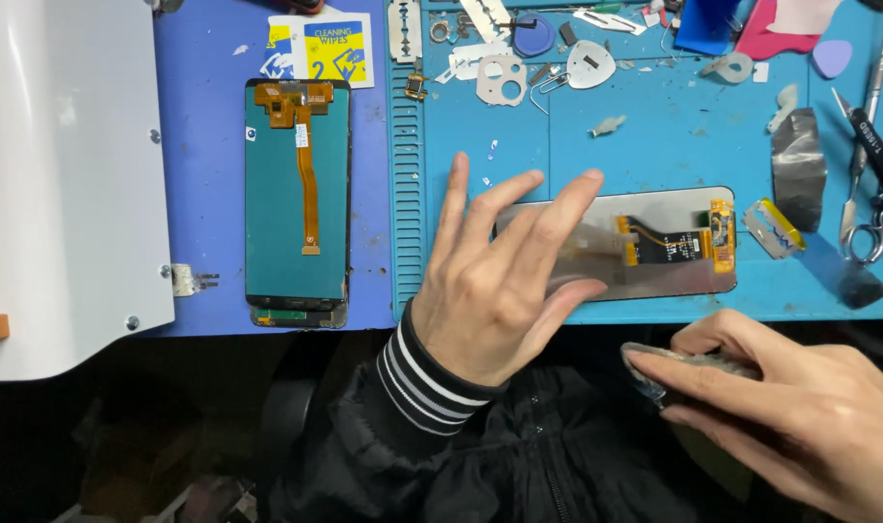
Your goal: The person cleans the back of a disassembled smartphone using a cloth and a small brush. They wipe the metal backplate and then use the brush to clean the edges and crevices of the device.
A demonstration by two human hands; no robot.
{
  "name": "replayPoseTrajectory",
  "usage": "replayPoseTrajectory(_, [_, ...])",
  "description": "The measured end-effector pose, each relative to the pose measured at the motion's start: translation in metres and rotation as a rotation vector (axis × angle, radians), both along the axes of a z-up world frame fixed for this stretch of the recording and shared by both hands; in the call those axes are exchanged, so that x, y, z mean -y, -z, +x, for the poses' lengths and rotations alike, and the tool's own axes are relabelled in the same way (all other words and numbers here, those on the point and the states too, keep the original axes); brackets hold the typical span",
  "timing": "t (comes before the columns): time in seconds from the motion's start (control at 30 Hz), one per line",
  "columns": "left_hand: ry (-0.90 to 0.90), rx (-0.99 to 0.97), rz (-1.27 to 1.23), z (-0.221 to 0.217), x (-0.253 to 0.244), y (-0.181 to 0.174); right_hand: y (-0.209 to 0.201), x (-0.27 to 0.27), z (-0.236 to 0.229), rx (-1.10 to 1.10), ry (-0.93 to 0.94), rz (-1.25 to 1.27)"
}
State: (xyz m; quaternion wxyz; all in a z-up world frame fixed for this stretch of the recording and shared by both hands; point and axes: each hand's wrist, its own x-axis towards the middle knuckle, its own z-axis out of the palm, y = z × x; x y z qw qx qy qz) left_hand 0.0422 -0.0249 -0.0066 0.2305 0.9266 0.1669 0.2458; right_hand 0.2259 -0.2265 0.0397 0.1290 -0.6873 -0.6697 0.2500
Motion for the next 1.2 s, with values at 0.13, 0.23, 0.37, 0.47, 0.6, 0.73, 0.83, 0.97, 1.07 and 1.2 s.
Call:
replayPoseTrajectory(0.13, [0.035,0.101,-0.042,0.014,0.011,-0.012,0.002,-0.003,-0.009,-0.087,0.026,0.042])
replayPoseTrajectory(0.23, [0.134,0.127,-0.210,0.029,0.024,-0.017,0.011,-0.013,-0.015,0.051,-0.039,0.091])
replayPoseTrajectory(0.37, [0.229,0.082,-0.262,0.055,0.029,-0.001,0.043,-0.028,-0.019,0.222,-0.008,0.422])
replayPoseTrajectory(0.47, [0.245,0.102,-0.318,0.056,0.017,-0.015,0.054,-0.041,-0.016,0.319,0.000,0.496])
replayPoseTrajectory(0.6, [0.155,0.084,-0.261,0.030,0.000,-0.017,0.028,-0.059,-0.015,0.526,0.195,0.388])
replayPoseTrajectory(0.73, [0.043,-0.041,0.017,0.005,0.000,-0.008,0.023,-0.048,-0.003,0.359,0.176,0.331])
replayPoseTrajectory(0.83, [0.002,-0.094,0.110,0.000,0.003,0.000,0.025,-0.048,-0.001,0.338,0.158,0.361])
replayPoseTrajectory(0.97, [0.029,-0.081,0.071,0.002,0.002,0.002,0.019,-0.059,-0.008,0.539,0.140,0.305])
replayPoseTrajectory(1.07, [0.031,-0.079,0.053,0.003,0.002,0.001,0.016,-0.057,-0.006,0.601,0.084,0.259])
replayPoseTrajectory(1.2, [0.025,-0.076,0.033,0.002,0.003,0.003,0.010,-0.044,-0.004,0.476,0.062,0.123])
